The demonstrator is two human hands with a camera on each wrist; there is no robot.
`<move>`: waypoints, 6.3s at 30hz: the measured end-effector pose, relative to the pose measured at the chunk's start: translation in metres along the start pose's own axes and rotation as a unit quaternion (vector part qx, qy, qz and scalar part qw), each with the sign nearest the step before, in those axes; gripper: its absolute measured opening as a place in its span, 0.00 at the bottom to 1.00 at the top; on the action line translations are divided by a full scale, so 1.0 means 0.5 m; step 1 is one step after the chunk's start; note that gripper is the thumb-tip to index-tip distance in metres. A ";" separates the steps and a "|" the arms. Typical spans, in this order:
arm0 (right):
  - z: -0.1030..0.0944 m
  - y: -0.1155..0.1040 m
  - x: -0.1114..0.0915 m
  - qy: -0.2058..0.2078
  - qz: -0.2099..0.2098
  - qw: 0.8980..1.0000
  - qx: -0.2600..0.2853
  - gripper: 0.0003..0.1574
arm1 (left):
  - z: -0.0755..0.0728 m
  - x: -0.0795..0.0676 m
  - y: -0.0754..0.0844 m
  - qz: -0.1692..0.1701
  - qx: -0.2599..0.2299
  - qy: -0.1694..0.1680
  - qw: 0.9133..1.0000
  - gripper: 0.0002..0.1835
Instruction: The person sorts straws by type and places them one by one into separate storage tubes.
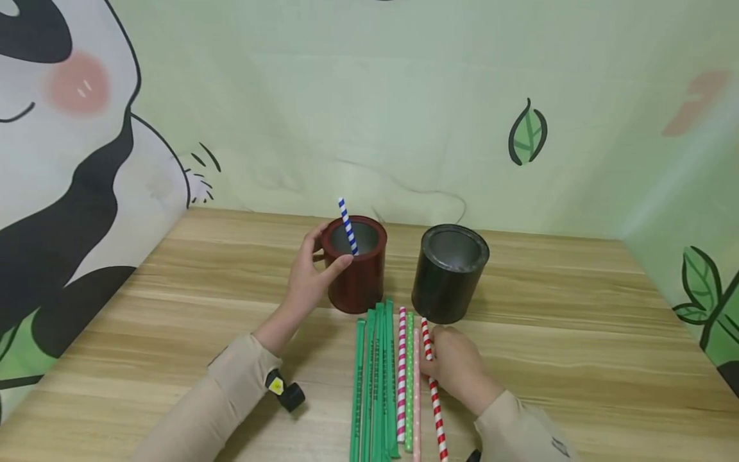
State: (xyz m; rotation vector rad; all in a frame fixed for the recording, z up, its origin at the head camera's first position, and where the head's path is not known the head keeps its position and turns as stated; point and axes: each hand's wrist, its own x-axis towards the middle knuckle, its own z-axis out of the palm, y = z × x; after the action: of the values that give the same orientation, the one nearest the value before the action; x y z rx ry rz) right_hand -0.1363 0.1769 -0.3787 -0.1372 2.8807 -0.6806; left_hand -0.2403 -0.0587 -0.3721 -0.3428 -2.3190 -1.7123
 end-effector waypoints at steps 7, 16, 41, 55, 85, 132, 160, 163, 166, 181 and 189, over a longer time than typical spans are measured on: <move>-0.001 0.003 0.006 -0.004 0.014 1.000 -0.001 0.24 | 0.000 0.001 -0.003 -0.001 -0.001 0.002 1.000 0.42; -0.006 0.014 -0.004 0.011 -0.001 1.000 0.022 0.29 | 0.002 0.003 -0.002 -0.002 0.003 -0.001 1.000 0.41; -0.115 -0.017 -0.034 0.058 -0.098 0.991 0.072 0.28 | 0.001 0.001 -0.005 0.003 0.004 0.003 1.000 0.40; -0.205 -0.053 -0.027 0.111 -0.171 0.975 0.084 0.31 | -0.001 -0.002 -0.002 0.002 0.003 0.006 1.000 0.41; -0.315 -0.172 0.132 0.275 -0.249 0.896 0.244 0.29 | 0.005 -0.002 -0.005 0.009 -0.004 0.005 1.000 0.40; -0.111 -0.222 0.266 0.138 -0.181 0.956 0.184 0.30 | 0.003 0.001 -0.007 0.022 0.004 0.007 1.000 0.41; -0.107 -0.233 0.265 0.089 -0.185 0.975 0.081 0.26 | 0.000 0.000 -0.014 0.026 0.001 0.005 1.000 0.45; -0.108 -0.233 0.265 0.089 -0.190 0.975 0.074 0.24 | 0.000 0.000 -0.013 0.024 0.000 0.007 1.000 0.44; -0.109 -0.234 0.265 0.087 -0.190 0.975 0.071 0.24 | 0.001 0.001 -0.014 0.022 -0.002 0.007 1.000 0.43; -0.172 -0.230 0.229 0.120 -0.191 0.968 0.114 0.25 | 0.001 0.002 -0.014 0.021 -0.008 0.006 1.000 0.44; -0.218 -0.218 0.178 0.136 -0.194 0.963 0.126 0.24 | 0.003 0.000 -0.012 0.023 -0.007 0.012 1.000 0.45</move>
State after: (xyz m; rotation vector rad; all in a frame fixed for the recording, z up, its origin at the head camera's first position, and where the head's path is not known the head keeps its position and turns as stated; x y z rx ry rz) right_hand -0.2392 0.1157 -0.2470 -0.6297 3.0144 -1.2154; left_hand -0.2423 -0.0590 -0.3781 -0.3739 -2.2649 -1.7017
